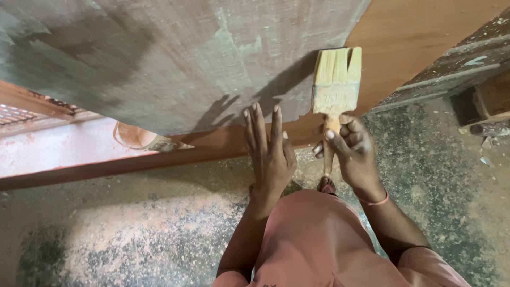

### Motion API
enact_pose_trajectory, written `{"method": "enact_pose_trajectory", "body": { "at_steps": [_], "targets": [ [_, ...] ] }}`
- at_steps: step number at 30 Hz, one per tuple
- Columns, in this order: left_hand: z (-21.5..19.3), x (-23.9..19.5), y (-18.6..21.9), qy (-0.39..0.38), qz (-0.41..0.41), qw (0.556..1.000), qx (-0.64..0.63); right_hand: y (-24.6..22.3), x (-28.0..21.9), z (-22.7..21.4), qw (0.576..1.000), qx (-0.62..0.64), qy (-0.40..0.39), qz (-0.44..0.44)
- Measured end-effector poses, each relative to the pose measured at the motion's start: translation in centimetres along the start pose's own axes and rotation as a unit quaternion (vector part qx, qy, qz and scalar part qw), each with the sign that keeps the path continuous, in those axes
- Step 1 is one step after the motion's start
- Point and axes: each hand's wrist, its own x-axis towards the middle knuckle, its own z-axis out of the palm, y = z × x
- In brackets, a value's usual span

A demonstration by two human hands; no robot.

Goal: The person paints a wall with white paint using a brush. They repeatedly dip the brush into a bucket and apply paint in broad strokes to the wall surface, working around an electrical switchboard.

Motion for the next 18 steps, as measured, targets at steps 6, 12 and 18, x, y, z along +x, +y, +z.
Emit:
{"method": "enact_pose_trajectory", "body": {
  "at_steps": [6,12,18],
  "targets": [
    [-0.1,1.8,1.7,0.014,0.025,1.000,-0.011,4.7,0.9,-2.8,0.992,0.001,0.054,0.110],
    [-0.1,2.5,2.1,0.030,0.037,0.999,-0.022,9.6,-1.4,-4.6,0.964,-0.010,0.063,0.259],
    [0.0,2.4,2.3,0.008,0.015,1.000,-0.015,10.1,-2.4,-4.3,0.953,0.001,0.104,0.286]
  ]
}}
